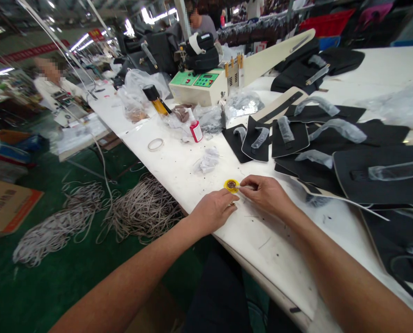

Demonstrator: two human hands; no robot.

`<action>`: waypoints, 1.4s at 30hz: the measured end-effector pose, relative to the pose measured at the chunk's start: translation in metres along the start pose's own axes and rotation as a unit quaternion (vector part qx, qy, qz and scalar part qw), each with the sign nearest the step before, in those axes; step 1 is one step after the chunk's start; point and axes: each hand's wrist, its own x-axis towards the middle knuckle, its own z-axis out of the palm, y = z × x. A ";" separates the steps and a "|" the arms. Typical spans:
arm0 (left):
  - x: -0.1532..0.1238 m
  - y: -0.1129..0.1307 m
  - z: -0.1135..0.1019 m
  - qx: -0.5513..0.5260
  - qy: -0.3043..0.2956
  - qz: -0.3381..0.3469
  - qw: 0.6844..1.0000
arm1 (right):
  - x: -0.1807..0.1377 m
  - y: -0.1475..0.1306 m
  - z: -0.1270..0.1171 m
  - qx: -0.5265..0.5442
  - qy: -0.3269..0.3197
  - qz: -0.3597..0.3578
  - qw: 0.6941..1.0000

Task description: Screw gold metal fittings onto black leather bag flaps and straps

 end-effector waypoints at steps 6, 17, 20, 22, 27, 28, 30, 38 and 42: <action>0.001 0.000 -0.002 0.000 -0.003 -0.003 1.000 | 0.001 -0.003 -0.002 -0.034 0.037 0.009 0.999; 0.001 0.007 -0.005 -0.087 0.073 -0.039 0.993 | 0.000 -0.009 -0.012 0.073 0.048 0.031 0.996; -0.005 0.019 -0.010 -0.200 0.155 -0.135 0.958 | -0.002 -0.013 -0.015 0.189 0.049 0.052 0.979; -0.010 0.029 -0.010 -0.314 0.190 -0.207 0.907 | -0.002 -0.015 -0.016 0.262 0.044 0.068 0.962; -0.021 0.047 0.002 -0.511 0.265 -0.289 0.765 | -0.002 -0.017 -0.014 0.420 0.028 0.086 0.903; -0.022 0.049 0.005 -0.536 0.274 -0.293 0.743 | -0.002 -0.017 -0.014 0.443 0.021 0.087 0.892; -0.024 0.051 0.010 -0.579 0.279 -0.295 0.707 | -0.003 -0.017 -0.014 0.476 0.008 0.085 0.875; -0.023 0.054 0.010 -0.574 0.296 -0.295 0.704 | -0.007 -0.024 -0.020 0.491 -0.010 0.014 0.871; -0.022 0.054 0.010 -0.565 0.297 -0.296 0.710 | -0.008 -0.028 -0.020 0.462 -0.023 -0.014 0.886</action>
